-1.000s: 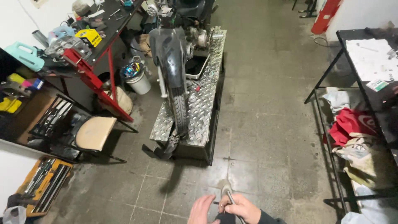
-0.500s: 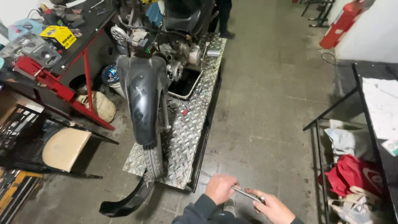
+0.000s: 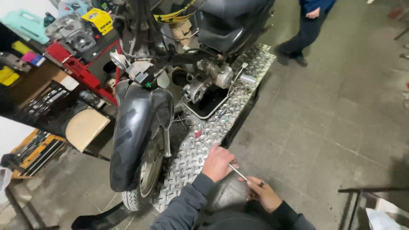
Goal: The person uses a T-handle wrench to loosen and remove bolts from the engine casing of a motorcycle. After removing the bolts, the person detaches the engine cover and places it on the floor.
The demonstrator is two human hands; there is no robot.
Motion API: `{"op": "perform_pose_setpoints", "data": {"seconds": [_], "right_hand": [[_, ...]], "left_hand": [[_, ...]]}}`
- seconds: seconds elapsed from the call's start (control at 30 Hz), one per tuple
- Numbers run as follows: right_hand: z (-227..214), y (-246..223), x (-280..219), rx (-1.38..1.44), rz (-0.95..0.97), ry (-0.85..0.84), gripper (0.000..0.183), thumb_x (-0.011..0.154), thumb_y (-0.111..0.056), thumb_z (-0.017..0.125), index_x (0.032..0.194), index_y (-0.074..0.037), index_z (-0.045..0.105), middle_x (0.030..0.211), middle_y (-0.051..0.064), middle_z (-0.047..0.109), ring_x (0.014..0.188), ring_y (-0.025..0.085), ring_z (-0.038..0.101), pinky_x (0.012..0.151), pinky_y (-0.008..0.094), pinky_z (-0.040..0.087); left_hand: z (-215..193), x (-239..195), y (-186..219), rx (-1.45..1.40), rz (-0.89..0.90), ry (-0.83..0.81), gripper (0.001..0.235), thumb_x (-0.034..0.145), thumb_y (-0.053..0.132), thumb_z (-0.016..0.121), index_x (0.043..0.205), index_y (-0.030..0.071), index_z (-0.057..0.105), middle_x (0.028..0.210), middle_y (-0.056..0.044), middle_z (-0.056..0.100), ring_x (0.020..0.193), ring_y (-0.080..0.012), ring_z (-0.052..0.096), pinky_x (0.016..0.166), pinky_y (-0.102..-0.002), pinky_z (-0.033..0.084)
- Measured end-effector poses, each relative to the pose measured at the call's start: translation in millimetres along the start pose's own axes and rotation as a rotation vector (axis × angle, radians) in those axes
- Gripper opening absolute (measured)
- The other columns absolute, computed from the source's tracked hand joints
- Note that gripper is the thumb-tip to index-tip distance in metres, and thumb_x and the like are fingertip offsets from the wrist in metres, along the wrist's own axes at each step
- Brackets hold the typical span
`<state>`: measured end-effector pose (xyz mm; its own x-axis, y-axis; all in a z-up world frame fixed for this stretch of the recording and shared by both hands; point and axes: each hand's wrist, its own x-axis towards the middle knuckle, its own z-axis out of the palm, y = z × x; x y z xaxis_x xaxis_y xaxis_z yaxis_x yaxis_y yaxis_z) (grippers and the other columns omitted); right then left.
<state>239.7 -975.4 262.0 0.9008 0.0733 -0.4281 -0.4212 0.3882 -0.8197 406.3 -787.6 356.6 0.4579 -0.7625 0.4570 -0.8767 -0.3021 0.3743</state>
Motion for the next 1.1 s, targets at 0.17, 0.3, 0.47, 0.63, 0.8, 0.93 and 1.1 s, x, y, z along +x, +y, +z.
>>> {"op": "perform_pose_setpoints", "data": {"seconds": [0.17, 0.3, 0.47, 0.63, 0.8, 0.93, 1.1], "right_hand": [[-34, -75, 68, 0.173, 0.140, -0.100, 0.044, 0.101, -0.029, 0.049, 0.130, 0.001, 0.063, 0.064, 0.002, 0.048, 0.062, 0.017, 0.053, 0.062, 0.035, 0.048], [-57, -98, 125, 0.293, 0.163, -0.141, 0.047, 0.103, -0.031, 0.051, 0.132, 0.003, 0.062, 0.062, -0.003, 0.040, 0.061, 0.014, 0.050, 0.062, 0.033, 0.047], [-61, -108, 199, 0.270, 0.202, -0.014, 0.046, 0.103, -0.036, 0.052, 0.130, 0.001, 0.060, 0.059, -0.004, 0.036, 0.057, 0.015, 0.045, 0.059, 0.033, 0.042], [-66, -102, 264, 0.393, 0.207, -0.036, 0.042, 0.104, -0.033, 0.056, 0.128, 0.002, 0.060, 0.058, -0.005, 0.033, 0.056, 0.013, 0.041, 0.059, 0.032, 0.040], [-63, -97, 300, 0.395, 0.266, -0.035, 0.044, 0.103, -0.033, 0.053, 0.131, -0.001, 0.061, 0.059, -0.005, 0.034, 0.055, 0.011, 0.039, 0.060, 0.031, 0.040], [-65, -96, 305, 0.411, 0.297, -0.028, 0.043, 0.104, -0.032, 0.051, 0.132, -0.001, 0.061, 0.059, -0.005, 0.034, 0.055, 0.011, 0.038, 0.059, 0.031, 0.038], [-66, -87, 306, 0.471, 0.257, -0.063, 0.041, 0.105, -0.033, 0.052, 0.127, 0.001, 0.061, 0.060, -0.005, 0.033, 0.057, 0.011, 0.038, 0.060, 0.032, 0.039]], "left_hand": [[22, 69, -41, 0.056, -0.123, 0.034, 0.021, 0.078, 0.031, 0.081, 0.083, 0.014, 0.069, 0.082, -0.005, 0.060, 0.094, -0.0296, 0.060, 0.115, -0.057, 0.033], [54, 101, -89, 0.079, -0.223, 0.028, 0.021, 0.078, 0.032, 0.082, 0.080, 0.016, 0.069, 0.080, -0.006, 0.060, 0.095, -0.0294, 0.061, 0.117, -0.059, 0.031], [84, 127, -166, 0.069, -0.242, -0.075, 0.020, 0.078, 0.032, 0.082, 0.080, 0.017, 0.070, 0.081, -0.005, 0.062, 0.096, -0.0289, 0.061, 0.118, -0.060, 0.028], [112, 131, -237, 0.080, -0.252, -0.105, 0.012, 0.077, 0.025, 0.080, 0.083, 0.018, 0.071, 0.083, -0.002, 0.066, 0.099, -0.0280, 0.061, 0.119, -0.061, 0.027], [106, 135, -267, 0.082, -0.265, -0.164, 0.013, 0.072, 0.023, 0.080, 0.083, 0.020, 0.073, 0.083, -0.002, 0.065, 0.100, -0.0282, 0.060, 0.117, -0.061, 0.026], [104, 137, -275, 0.030, -0.303, -0.196, 0.017, 0.077, 0.030, 0.082, 0.083, 0.017, 0.072, 0.081, -0.003, 0.063, 0.100, -0.0272, 0.059, 0.117, -0.060, 0.026], [105, 137, -281, 0.039, -0.260, -0.210, 0.012, 0.073, 0.021, 0.078, 0.085, 0.020, 0.075, 0.084, 0.000, 0.065, 0.101, -0.0255, 0.058, 0.115, -0.059, 0.027]]}}
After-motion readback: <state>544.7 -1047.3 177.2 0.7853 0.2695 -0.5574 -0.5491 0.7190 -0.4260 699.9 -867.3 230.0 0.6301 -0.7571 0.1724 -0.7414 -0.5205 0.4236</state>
